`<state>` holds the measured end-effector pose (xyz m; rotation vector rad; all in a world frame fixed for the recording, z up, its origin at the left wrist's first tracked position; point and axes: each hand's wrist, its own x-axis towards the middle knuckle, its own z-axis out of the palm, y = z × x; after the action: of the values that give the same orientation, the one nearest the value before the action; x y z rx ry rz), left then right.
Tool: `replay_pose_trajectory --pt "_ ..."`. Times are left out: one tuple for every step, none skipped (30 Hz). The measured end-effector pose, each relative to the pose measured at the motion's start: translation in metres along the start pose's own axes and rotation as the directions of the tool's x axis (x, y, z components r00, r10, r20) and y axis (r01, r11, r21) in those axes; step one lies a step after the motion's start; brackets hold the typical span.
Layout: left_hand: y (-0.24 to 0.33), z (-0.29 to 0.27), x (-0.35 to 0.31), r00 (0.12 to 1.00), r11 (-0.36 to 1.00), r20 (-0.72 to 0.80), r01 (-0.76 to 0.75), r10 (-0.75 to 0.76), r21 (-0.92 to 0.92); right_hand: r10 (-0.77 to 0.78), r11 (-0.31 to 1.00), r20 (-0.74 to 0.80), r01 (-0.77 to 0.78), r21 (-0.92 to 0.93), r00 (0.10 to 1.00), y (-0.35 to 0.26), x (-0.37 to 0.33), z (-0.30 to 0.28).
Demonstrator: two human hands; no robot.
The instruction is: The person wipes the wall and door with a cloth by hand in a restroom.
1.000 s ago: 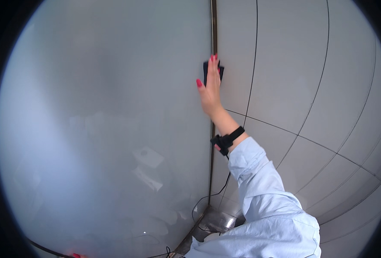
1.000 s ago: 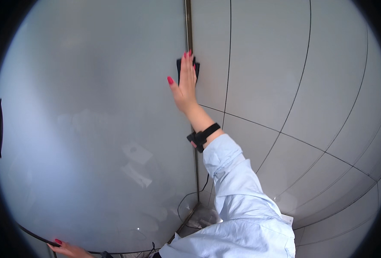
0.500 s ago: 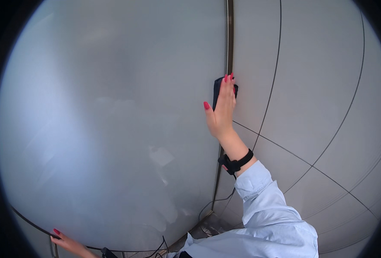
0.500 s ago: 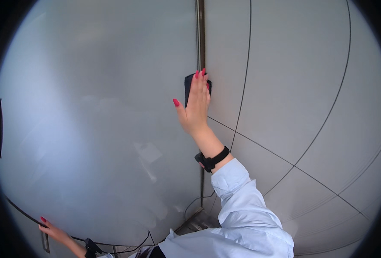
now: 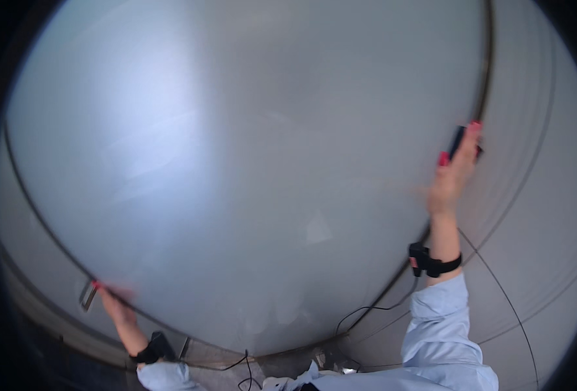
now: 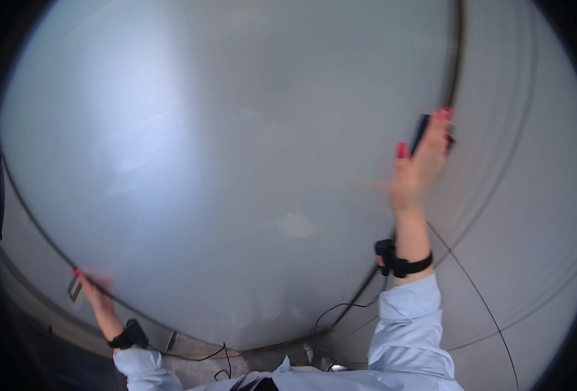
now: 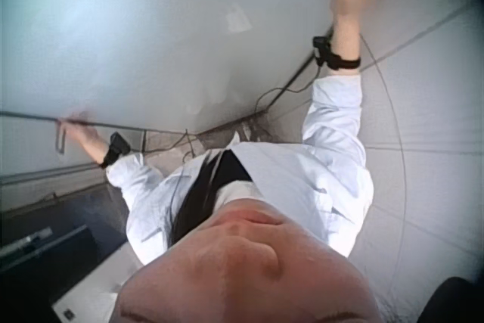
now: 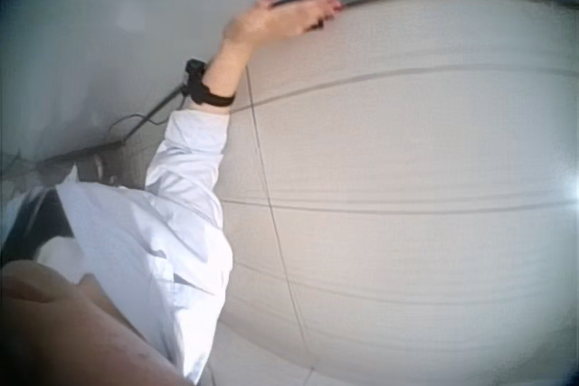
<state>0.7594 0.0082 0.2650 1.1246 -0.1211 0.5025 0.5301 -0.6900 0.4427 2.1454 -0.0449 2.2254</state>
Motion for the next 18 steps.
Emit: replay_pose_trajectory --pt "0.006 0.033 -0.021 1.0 1.0 -0.016 -0.008 0.008 -0.029 0.019 0.998 -0.023 -0.018 0.054 1.0 0.004 -0.004 0.002" --pt "0.012 0.042 -0.031 0.999 0.998 0.035 -0.01 0.012 -0.065 0.057 0.992 -0.051 -0.05 0.114 0.997 0.006 -0.01 0.004" --pt "0.016 0.036 -0.03 0.986 0.989 0.164 0.036 -0.012 -0.144 0.144 0.973 -0.071 -0.129 0.191 0.987 0.003 -0.01 0.007" --pt "0.014 0.033 -0.034 0.989 0.989 0.147 0.028 -0.007 -0.145 0.233 0.943 -0.081 -0.204 0.264 0.969 -0.001 -0.009 0.011" --pt "0.014 0.044 -0.038 0.986 0.99 0.169 0.033 -0.009 -0.14 0.329 0.923 -0.077 -0.304 0.236 0.941 -0.011 -0.004 0.011" --pt "0.019 0.048 -0.041 0.984 0.992 0.18 0.027 -0.004 -0.124 0.423 0.892 -0.083 -0.399 0.212 0.902 -0.024 0.004 0.012" --pt "0.023 0.051 -0.044 0.981 0.994 0.194 0.023 -0.002 -0.109 0.512 0.852 -0.091 -0.491 0.183 0.854 -0.035 0.007 0.013" --pt "0.029 0.063 -0.049 0.976 0.994 0.218 0.023 0.001 -0.106 0.498 0.862 -0.099 -0.481 0.159 0.861 -0.041 0.016 0.013" --pt "0.045 0.078 -0.06 0.976 0.996 0.219 0.019 0.0 -0.086 0.492 0.867 -0.103 -0.476 0.146 0.864 -0.045 0.027 0.014" --pt "0.06 0.099 -0.071 0.972 0.997 0.234 0.017 0.0 -0.07 0.486 0.872 -0.119 -0.473 0.125 0.866 -0.044 0.036 0.009" --pt "0.073 0.119 -0.085 0.968 0.998 0.25 0.017 -0.003 -0.055 0.456 0.89 -0.128 -0.446 0.097 0.881 -0.045 0.043 0.005" --pt "0.085 0.14 -0.096 0.959 0.999 0.282 0.017 -0.004 -0.043 0.415 0.908 -0.135 -0.401 0.119 0.9 -0.045 0.05 0.002" --pt "0.093 0.158 -0.105 0.948 0.999 0.318 0.025 -0.016 -0.026 0.375 0.924 -0.137 -0.358 0.131 0.917 -0.045 0.052 0.003" --pt "0.098 0.175 -0.112 0.935 0.999 0.355 0.035 -0.029 -0.011 0.332 0.939 -0.14 -0.313 0.139 0.933 -0.047 0.056 0.002" --pt "0.107 0.183 -0.119 0.919 0.999 0.392 0.045 -0.042 0.001 0.344 0.933 -0.11 -0.327 0.15 0.932 -0.056 0.058 0.002" --pt "0.109 0.194 -0.124 0.908 0.998 0.417 0.062 -0.052 -0.012 0.343 0.934 -0.082 -0.33 0.141 0.936 -0.067 0.065 -0.001" --pt "0.108 0.206 -0.133 0.894 0.997 0.444 0.068 -0.05 -0.025 0.344 0.933 -0.066 -0.333 0.137 0.937 -0.074 0.067 -0.004" --pt "0.107 0.22 -0.141 0.88 0.997 0.473 0.074 -0.05 -0.034 0.364 0.928 -0.04 -0.359 0.096 0.931 -0.08 0.07 -0.007"
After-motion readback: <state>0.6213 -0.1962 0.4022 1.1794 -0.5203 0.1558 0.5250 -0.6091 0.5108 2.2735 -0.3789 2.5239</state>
